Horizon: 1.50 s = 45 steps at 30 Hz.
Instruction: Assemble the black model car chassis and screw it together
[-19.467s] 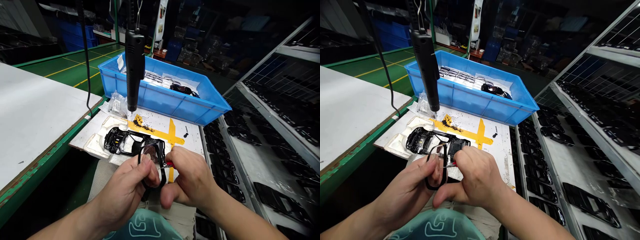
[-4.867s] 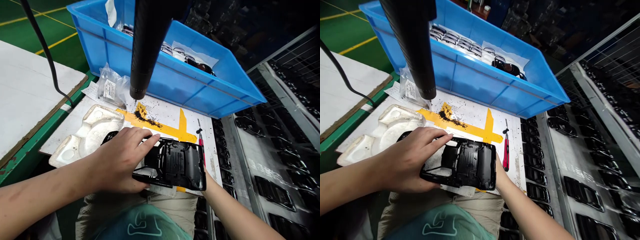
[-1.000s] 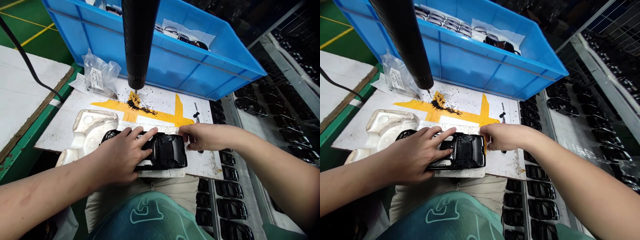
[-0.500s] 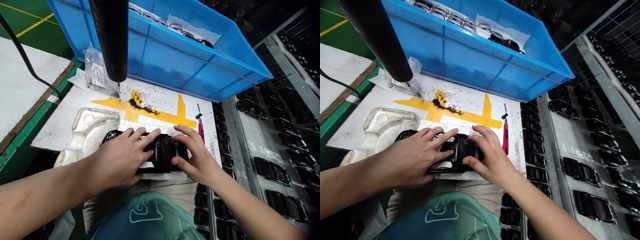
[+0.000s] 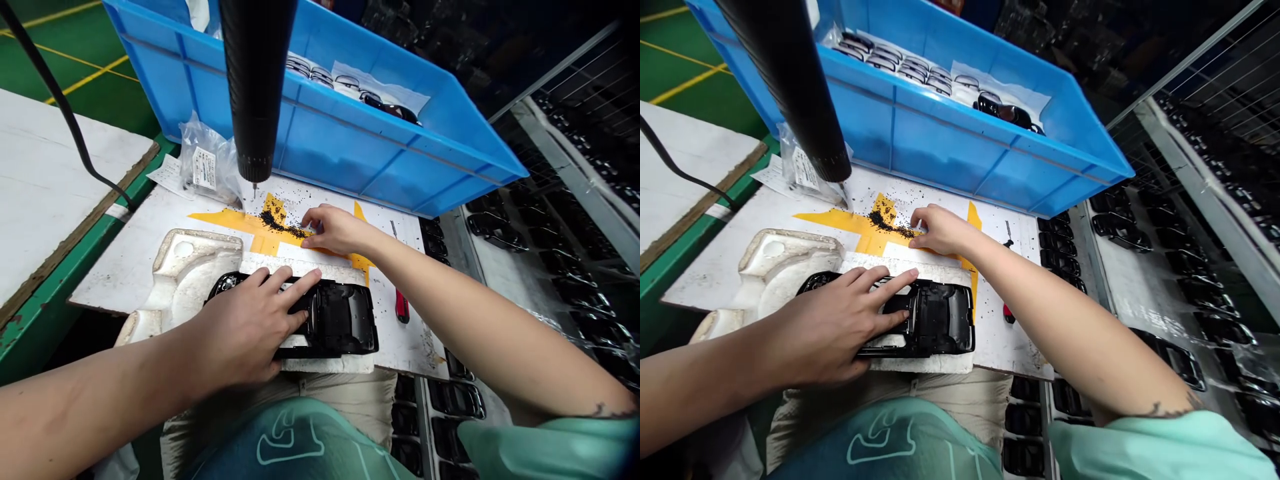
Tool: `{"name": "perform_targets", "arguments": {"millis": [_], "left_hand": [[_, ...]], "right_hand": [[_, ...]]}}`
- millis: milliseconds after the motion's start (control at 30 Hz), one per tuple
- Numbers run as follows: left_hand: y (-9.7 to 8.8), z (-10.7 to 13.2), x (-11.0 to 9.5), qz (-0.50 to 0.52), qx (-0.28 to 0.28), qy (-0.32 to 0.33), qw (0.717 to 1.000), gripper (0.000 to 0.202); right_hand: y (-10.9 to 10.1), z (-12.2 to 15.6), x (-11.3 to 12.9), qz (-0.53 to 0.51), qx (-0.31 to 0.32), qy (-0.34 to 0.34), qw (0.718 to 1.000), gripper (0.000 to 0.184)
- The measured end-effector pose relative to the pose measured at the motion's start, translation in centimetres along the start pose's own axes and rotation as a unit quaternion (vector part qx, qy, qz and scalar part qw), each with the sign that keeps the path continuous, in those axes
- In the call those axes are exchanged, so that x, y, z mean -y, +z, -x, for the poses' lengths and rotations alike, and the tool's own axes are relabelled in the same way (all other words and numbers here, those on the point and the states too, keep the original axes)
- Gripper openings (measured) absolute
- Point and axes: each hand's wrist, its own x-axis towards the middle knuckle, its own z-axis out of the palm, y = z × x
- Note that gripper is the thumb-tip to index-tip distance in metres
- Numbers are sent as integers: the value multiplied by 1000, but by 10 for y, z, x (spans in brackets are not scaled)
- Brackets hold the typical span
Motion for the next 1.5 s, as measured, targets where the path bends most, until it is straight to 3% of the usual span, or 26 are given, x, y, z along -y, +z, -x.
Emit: {"name": "perform_targets", "arguments": {"millis": [100, 267, 500, 667, 800, 967, 1167, 1500], "left_hand": [[1, 1, 1, 0, -7, 8, 1000, 61], [-7, 0, 3, -3, 22, 14, 1000, 61], [-4, 0, 2, -10, 12, 8, 1000, 64], [0, 1, 4, 2, 3, 13, 1000, 61], [3, 1, 4, 2, -9, 19, 1000, 58], [-2, 0, 2, -5, -13, 8, 1000, 57], [-6, 0, 2, -13, -16, 6, 1000, 56], [-8, 1, 2, -8, -17, 2, 1000, 51]], "right_hand": [[4, -12, 3, 3, 45, -3, 999, 14], [4, -8, 7, 23, 44, 1, 999, 11], [9, -6, 12, 63, -8, -3, 998, 27], [-3, -8, 17, 43, -44, -2, 998, 37], [-13, -7, 38, -23, -89, -42, 995, 21], [-2, -8, 80, -88, -119, -110, 983, 7], [11, -15, 108, -107, -174, -111, 973, 14], [11, -23, 126, -89, -202, -96, 971, 18]]}}
